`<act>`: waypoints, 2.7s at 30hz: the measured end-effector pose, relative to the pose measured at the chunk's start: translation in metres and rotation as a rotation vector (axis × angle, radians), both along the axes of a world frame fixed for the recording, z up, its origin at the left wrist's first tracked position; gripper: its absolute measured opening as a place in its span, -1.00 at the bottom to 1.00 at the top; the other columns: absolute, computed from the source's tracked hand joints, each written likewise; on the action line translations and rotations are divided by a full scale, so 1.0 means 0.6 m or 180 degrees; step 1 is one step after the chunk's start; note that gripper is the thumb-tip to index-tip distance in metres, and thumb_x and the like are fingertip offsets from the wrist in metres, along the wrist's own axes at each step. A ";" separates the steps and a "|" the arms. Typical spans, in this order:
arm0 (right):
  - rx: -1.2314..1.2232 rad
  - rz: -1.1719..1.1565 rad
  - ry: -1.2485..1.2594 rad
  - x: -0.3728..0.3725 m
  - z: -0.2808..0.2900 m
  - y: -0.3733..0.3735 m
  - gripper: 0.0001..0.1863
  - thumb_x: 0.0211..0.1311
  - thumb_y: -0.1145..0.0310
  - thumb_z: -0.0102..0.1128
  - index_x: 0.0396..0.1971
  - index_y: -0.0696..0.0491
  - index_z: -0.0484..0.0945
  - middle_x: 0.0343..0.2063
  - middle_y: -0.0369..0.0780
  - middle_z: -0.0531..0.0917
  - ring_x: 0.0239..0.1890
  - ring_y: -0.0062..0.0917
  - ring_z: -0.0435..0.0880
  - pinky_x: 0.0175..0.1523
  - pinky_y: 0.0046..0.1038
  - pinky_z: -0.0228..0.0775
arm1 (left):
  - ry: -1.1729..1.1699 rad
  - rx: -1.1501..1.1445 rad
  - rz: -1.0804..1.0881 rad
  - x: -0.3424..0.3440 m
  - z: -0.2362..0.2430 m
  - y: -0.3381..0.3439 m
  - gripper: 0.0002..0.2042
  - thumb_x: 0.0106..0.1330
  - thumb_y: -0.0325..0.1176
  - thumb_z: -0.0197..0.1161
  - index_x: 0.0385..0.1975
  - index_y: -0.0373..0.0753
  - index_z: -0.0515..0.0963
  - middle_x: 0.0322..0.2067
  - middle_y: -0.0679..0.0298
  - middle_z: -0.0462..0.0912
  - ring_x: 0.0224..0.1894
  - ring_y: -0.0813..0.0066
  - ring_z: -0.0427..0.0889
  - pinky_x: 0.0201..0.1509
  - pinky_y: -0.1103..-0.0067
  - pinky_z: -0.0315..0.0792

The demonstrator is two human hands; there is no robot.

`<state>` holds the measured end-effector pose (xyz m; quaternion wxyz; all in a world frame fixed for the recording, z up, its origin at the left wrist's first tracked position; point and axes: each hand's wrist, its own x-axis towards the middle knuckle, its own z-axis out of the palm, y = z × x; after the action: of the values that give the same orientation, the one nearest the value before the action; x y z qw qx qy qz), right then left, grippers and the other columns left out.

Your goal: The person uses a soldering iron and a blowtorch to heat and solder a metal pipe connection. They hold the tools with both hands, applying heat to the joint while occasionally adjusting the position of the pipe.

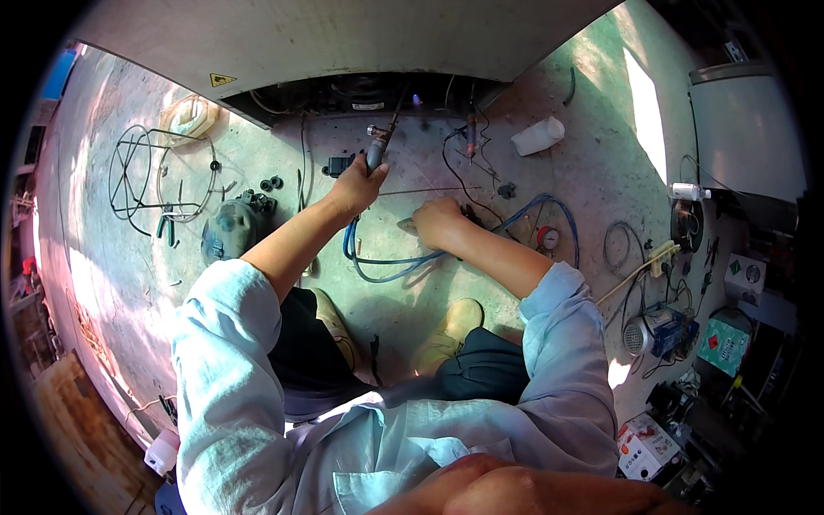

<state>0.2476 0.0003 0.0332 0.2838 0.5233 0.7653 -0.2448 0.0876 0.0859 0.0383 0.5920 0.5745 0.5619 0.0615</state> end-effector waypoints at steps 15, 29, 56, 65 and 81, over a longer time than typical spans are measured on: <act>0.0008 0.0026 -0.0081 -0.002 0.001 0.001 -0.75 0.24 0.22 0.02 -0.22 -0.14 0.68 -0.21 -0.29 0.70 -0.17 -0.40 0.69 -0.22 -0.34 0.50 | 0.0004 0.0036 -0.0001 0.000 -0.003 0.000 -0.68 0.39 -0.12 0.07 -0.11 -0.25 0.28 -0.52 0.38 0.36 -0.47 0.62 0.35 -0.35 0.62 0.33; 0.0035 -0.0068 0.0007 0.000 0.003 0.000 -0.71 0.28 0.14 -0.01 -0.25 -0.11 0.69 -0.25 -0.27 0.70 -0.18 -0.39 0.68 -0.19 -0.33 0.49 | -0.0020 0.0071 -0.0005 0.001 -0.006 0.001 -0.68 0.39 -0.12 0.07 -0.12 -0.24 0.29 -0.51 0.37 0.37 -0.46 0.60 0.36 -0.35 0.61 0.34; 0.0048 -0.0030 -0.0054 0.002 -0.002 -0.002 -0.79 0.15 0.28 0.10 -0.28 -0.13 0.69 -0.26 -0.29 0.71 -0.20 -0.41 0.69 -0.22 -0.36 0.50 | 0.0019 -0.0024 -0.0023 0.003 0.007 -0.003 -0.65 0.39 -0.10 0.07 -0.09 -0.27 0.29 -0.48 0.34 0.40 -0.44 0.57 0.38 -0.32 0.60 0.35; -0.0050 -0.0124 0.0101 0.004 -0.002 0.001 -0.75 0.04 0.37 0.14 -0.26 0.01 0.67 -0.27 -0.16 0.69 -0.19 -0.30 0.68 -0.21 -0.29 0.51 | 0.0000 0.0007 -0.0025 0.002 0.002 -0.002 -0.65 0.39 -0.09 0.07 -0.08 -0.25 0.29 -0.49 0.35 0.39 -0.44 0.59 0.38 -0.33 0.60 0.35; -0.0016 -0.0097 0.0059 0.003 0.004 0.001 -0.76 0.06 0.35 0.14 -0.26 -0.02 0.68 -0.26 -0.19 0.70 -0.20 -0.33 0.69 -0.22 -0.31 0.51 | 0.0039 0.0018 -0.0034 0.004 0.001 -0.001 -0.68 0.39 -0.10 0.06 -0.13 -0.24 0.29 -0.50 0.37 0.38 -0.46 0.61 0.37 -0.35 0.61 0.35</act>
<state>0.2496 0.0009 0.0356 0.2743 0.5319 0.7592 -0.2558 0.0898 0.0852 0.0388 0.5873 0.5795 0.5622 0.0565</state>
